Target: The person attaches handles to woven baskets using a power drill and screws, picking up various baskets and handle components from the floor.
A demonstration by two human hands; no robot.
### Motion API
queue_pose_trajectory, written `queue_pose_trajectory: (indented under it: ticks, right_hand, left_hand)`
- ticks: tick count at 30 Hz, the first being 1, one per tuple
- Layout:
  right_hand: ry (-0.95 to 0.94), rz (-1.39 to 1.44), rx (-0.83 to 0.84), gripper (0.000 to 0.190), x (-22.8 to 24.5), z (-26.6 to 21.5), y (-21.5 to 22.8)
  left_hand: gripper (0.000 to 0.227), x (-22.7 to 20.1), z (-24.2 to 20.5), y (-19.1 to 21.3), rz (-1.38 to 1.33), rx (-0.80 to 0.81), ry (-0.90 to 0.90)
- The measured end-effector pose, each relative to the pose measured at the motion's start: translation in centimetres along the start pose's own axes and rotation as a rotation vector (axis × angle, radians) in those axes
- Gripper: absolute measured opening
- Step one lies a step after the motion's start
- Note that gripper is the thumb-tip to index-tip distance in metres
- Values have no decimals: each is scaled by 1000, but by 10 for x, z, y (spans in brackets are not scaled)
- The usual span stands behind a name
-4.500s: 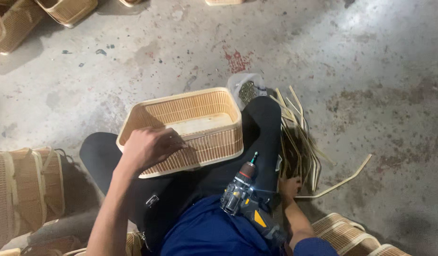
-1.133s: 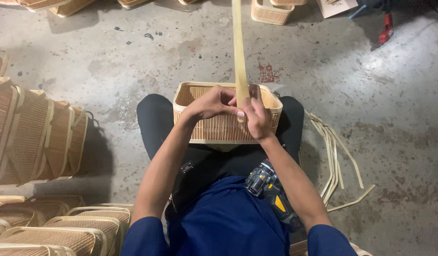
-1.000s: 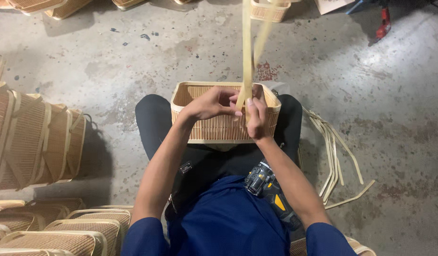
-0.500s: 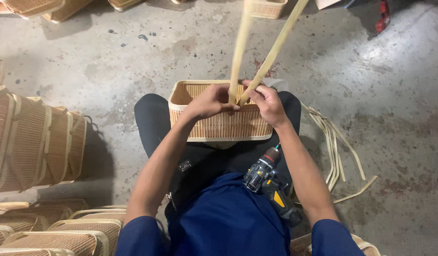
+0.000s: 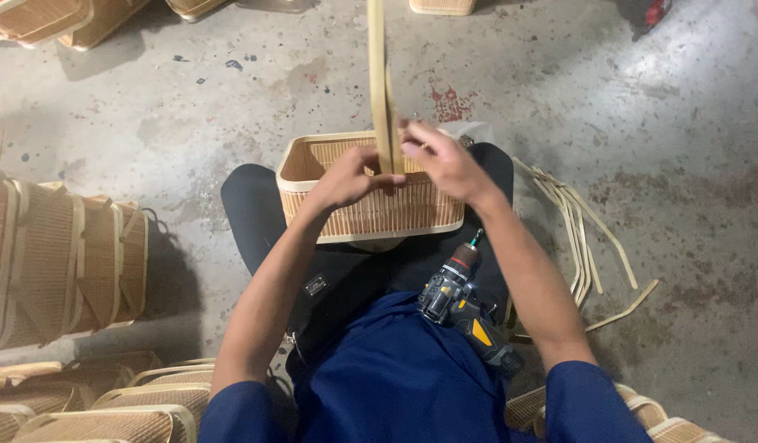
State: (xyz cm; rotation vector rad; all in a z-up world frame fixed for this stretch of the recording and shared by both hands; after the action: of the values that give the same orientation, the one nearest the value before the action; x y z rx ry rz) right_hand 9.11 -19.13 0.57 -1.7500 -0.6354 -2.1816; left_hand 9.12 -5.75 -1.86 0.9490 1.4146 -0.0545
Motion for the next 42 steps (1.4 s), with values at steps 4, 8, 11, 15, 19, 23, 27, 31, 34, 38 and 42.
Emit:
queue_pose_trajectory:
  ticks: [4,8,11,15,19,23,27,31,34,38,42]
  right_hand:
    - [5,10,-492,36,-55,-72,110]
    - [-533,-205,-1076,37,-227,-216,194]
    - [-1036,-447,-735,41,-343,-292,148]
    - [-1334,-213,-484,36,-402,-355,40]
    - [-1321,-144,-520,31,-417,-343,7]
    - [-1321,-177,-620,27,-421,-356,15]
    - [-1313,-185,-712,22,-422,-366,38]
    - [-1296,-178,-739,18,-418,-378,47]
    - [-1249,-174,-756,16,-411,-378,49]
    - [-1029,-225,-944,13,-379,-365,73]
    - [-420,-170,-1266,12,-256,-324,102]
  left_hand:
    - [34,-3,-11,9,-84,-35,35]
    - [32,6,-21,12,-21,-56,151]
    - [30,11,-21,15,-220,-79,135]
    - [27,27,-29,14,-315,-134,161]
    - [24,28,-27,19,-357,-215,198]
    - [22,26,-23,13,-382,-189,184]
    - [23,11,-18,13,-296,-161,166]
    - [23,-1,-20,16,-159,-146,159]
    - [26,-10,-21,21,-52,-177,100]
    - [27,-10,-24,20,-149,-167,105]
    - [23,-1,-22,19,-96,-138,155]
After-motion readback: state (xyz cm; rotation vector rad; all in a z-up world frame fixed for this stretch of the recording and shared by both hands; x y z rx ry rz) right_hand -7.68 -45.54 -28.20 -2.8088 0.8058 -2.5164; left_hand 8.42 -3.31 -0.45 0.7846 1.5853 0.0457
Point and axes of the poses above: each hand's wrist, its own z-axis towards the middle knuckle, its own y-axis out of the back of the hand, x = y × z, the point moved 9 cm from there along z, towards the middle knuckle, and after that the axes turned 14 degrees about z, right-handed, at the moved point
